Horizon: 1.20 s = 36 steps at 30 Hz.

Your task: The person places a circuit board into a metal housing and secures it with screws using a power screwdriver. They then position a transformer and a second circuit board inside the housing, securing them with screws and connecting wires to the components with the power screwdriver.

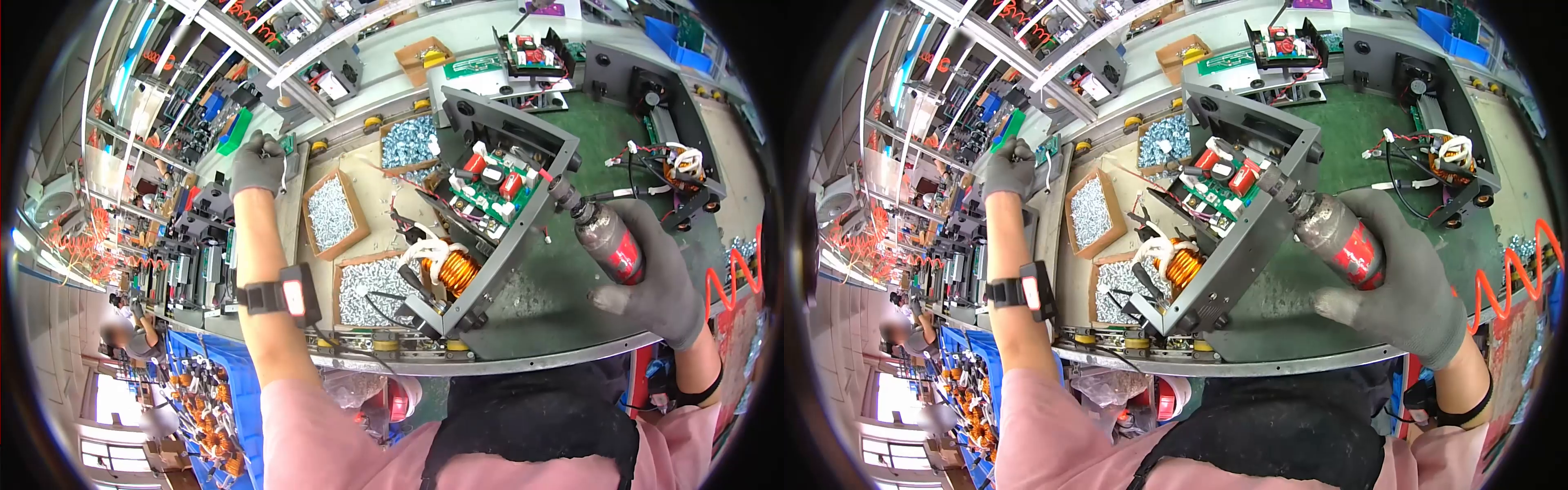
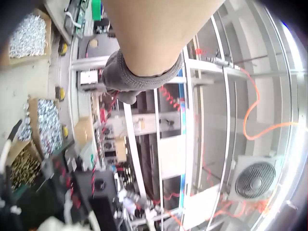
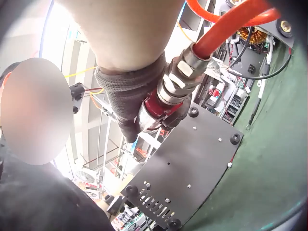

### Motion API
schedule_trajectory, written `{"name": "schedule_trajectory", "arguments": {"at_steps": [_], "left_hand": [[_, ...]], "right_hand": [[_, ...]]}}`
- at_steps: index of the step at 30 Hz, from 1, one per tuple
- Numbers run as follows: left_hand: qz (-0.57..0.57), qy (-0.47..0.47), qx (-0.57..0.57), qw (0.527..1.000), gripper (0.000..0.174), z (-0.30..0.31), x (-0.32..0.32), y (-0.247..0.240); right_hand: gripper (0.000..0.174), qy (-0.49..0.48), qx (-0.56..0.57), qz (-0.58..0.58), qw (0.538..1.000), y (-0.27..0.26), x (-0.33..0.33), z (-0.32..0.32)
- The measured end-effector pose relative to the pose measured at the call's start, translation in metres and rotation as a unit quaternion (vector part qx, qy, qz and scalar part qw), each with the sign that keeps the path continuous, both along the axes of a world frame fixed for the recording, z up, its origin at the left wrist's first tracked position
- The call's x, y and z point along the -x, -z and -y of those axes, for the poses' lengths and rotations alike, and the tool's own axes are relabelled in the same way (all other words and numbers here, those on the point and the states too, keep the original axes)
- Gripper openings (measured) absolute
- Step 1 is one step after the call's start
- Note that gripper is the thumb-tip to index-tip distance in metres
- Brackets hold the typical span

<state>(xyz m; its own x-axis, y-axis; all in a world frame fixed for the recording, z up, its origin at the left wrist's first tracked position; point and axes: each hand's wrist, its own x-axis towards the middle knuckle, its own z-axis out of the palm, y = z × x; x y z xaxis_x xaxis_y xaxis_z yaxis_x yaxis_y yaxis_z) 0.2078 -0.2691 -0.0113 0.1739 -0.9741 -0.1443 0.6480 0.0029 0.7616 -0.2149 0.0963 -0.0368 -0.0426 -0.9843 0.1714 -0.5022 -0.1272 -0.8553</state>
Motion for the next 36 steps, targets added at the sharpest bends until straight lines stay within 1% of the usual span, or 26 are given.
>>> {"name": "schedule_trajectory", "arguments": {"at_steps": [1,2,4,6,7,8,9,11,14,16,18,19,21,22,24,25,26,27,28,29,30,31,32,34,35,36], "left_hand": [[0.007,0.104,0.033,0.994,0.018,-0.014,0.014,-0.009],[0.015,0.208,0.063,0.976,0.018,-0.038,0.039,-0.016],[0.112,0.347,0.043,0.93,0.021,-0.093,0.107,-0.016],[0.182,0.415,0.042,0.891,0.028,-0.157,0.161,-0.005],[0.217,0.444,0.034,0.869,0.031,-0.176,0.179,-0.004],[0.251,0.473,0.027,0.844,0.035,-0.186,0.191,-0.003],[0.25,0.477,0.027,0.842,0.035,-0.189,0.195,0.0],[0.247,0.523,0.056,0.814,0.038,-0.191,0.202,0.007],[0.255,0.523,0.053,0.811,0.038,-0.191,0.209,0.007],[0.277,0.521,0.048,0.806,0.038,-0.193,0.213,0.001],[0.342,0.497,0.087,0.793,0.039,-0.197,0.215,-0.002],[0.342,0.499,0.085,0.792,0.039,-0.199,0.218,-0.005],[0.475,0.442,0.088,0.756,0.035,-0.204,0.224,-0.012],[0.476,0.444,0.085,0.755,0.035,-0.201,0.224,-0.01],[0.576,0.43,0.266,0.642,0.031,-0.193,0.222,-0.003],[0.601,0.422,0.296,0.611,0.027,-0.191,0.223,-0.001],[0.6,0.423,0.293,0.612,0.027,-0.194,0.224,-0.003],[0.565,0.463,0.208,0.65,0.026,-0.197,0.226,-0.01],[0.524,0.498,0.123,0.68,0.026,-0.199,0.226,-0.015],[0.525,0.496,0.123,0.68,0.026,-0.198,0.226,-0.011],[0.424,0.508,0.077,0.745,0.027,-0.195,0.224,-0.003],[0.316,0.513,0.029,0.798,0.029,-0.193,0.222,0.004],[0.317,0.514,0.03,0.797,0.029,-0.191,0.221,0.008],[0.217,0.529,0.016,0.82,0.035,-0.186,0.22,0.014],[0.217,0.53,0.017,0.82,0.035,-0.183,0.218,0.018],[0.176,0.538,0.012,0.824,0.029,-0.179,0.216,0.021]], "right_hand": [[0.075,0.004,0.002,0.0,1.0,-0.001,0.001,0.001],[0.074,-0.003,0.004,0.008,1.0,-0.001,0.001,0.002],[0.073,-0.008,0.002,0.017,1.0,-0.001,0.0,0.006],[0.071,-0.016,-0.032,0.045,0.998,0.0,-0.004,0.011],[0.07,-0.023,-0.003,0.021,1.0,0.004,-0.004,0.012],[0.07,-0.019,-0.005,0.021,1.0,0.005,-0.005,0.011],[0.069,-0.017,-0.019,0.014,1.0,0.005,-0.005,0.01],[0.068,-0.007,-0.022,-0.014,1.0,0.009,-0.003,0.007],[0.069,-0.003,-0.05,-0.018,0.999,0.008,0.002,0.003],[0.07,-0.003,-0.047,-0.03,0.998,0.007,0.005,0.001],[0.07,-0.005,-0.045,-0.043,0.998,0.009,0.007,0.0],[0.07,-0.006,-0.037,-0.057,0.998,0.011,0.008,0.0],[0.07,-0.008,-0.03,-0.07,0.997,0.01,0.011,0.0],[0.071,-0.01,-0.056,-0.093,0.994,0.007,0.013,0.0],[0.071,-0.013,-0.085,-0.115,0.99,0.003,0.012,-0.001],[0.071,-0.01,-0.081,-0.135,0.988,0.002,0.01,-0.002],[0.071,-0.007,-0.077,-0.155,0.985,0.001,0.009,-0.003],[0.071,-0.009,-0.078,-0.155,0.985,0.004,0.008,-0.004],[0.072,-0.001,-0.045,-0.14,0.989,0.009,0.007,-0.005],[0.072,0.007,-0.011,-0.125,0.992,0.012,0.006,-0.006],[0.072,0.007,-0.01,-0.124,0.992,0.014,0.006,-0.006],[0.073,0.015,-0.001,-0.111,0.994,0.016,0.005,-0.006],[0.073,0.024,0.008,-0.099,0.995,0.017,0.005,-0.006],[0.074,0.024,0.003,-0.097,0.995,0.018,0.006,-0.007],[0.074,0.021,-0.001,-0.097,0.995,0.017,0.007,-0.007],[0.074,0.021,0.0,-0.098,0.995,0.017,0.007,-0.007]]}}
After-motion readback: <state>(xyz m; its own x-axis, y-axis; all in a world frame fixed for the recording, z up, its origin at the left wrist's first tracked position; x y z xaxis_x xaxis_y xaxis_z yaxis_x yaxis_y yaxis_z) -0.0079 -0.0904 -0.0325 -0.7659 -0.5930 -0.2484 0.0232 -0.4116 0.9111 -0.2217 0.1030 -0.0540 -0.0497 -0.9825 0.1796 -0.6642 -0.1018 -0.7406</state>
